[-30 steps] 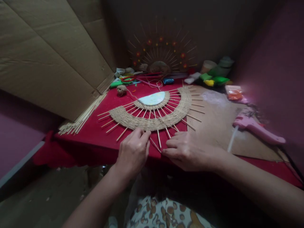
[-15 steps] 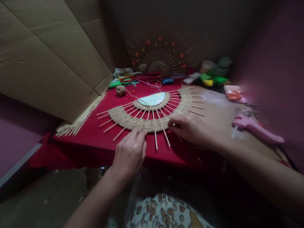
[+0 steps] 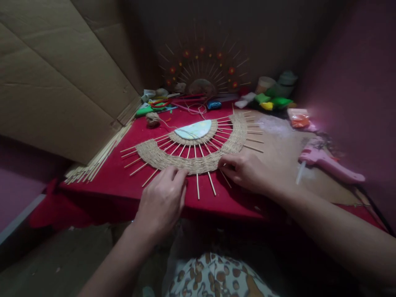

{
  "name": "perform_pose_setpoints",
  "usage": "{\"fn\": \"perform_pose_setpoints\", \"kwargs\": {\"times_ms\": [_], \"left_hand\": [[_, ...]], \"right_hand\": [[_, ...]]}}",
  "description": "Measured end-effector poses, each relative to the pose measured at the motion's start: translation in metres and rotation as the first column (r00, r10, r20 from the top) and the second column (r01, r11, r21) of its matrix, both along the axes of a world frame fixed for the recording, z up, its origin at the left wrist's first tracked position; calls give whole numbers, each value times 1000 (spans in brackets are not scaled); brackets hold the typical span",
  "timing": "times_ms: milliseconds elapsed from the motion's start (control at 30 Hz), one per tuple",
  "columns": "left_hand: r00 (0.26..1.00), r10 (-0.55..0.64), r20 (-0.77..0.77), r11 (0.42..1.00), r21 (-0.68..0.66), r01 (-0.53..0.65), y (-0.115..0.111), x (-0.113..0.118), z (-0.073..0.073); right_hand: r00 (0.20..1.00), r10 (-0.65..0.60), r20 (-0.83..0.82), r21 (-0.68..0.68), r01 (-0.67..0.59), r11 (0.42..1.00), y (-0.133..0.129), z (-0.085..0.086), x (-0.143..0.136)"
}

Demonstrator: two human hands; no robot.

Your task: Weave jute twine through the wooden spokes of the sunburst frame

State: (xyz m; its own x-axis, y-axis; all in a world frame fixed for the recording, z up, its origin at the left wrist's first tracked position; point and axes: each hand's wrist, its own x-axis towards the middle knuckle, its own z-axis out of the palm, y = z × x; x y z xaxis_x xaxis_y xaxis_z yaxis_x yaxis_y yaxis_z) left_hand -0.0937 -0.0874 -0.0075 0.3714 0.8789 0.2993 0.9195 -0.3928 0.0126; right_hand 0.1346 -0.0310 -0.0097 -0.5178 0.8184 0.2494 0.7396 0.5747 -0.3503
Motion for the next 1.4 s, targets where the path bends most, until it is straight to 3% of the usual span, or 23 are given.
{"fn": "perform_pose_setpoints", "kwargs": {"times_ms": [167,300,600,800,1033,1267,1400], "left_hand": [[985,-168,48,983,-67,171,16,13,-3],[975,-208,78,976,-51,212,27,26,-7],[936,-315,-155,943,57,327,35,31,-10],[849,-432,-306,869,112,482,35,28,-3],[685,-598,-415,751,7,660,42,33,7],[645,-677,-354,666,78,742,55,22,10],[684,-655,-320,675,158,720,61,15,11]], "right_hand": [[999,12,-30,-6,-12,1000,0,1,-2],[999,9,-32,-15,-10,1000,0,0,-2],[999,34,-20,-49,-35,998,1,3,3],[999,47,17,-21,-47,999,1,4,4],[997,68,31,3,-68,998,2,4,6],[994,86,-62,55,-83,995,5,5,10],[979,74,-191,54,-65,996,3,9,11]]}}
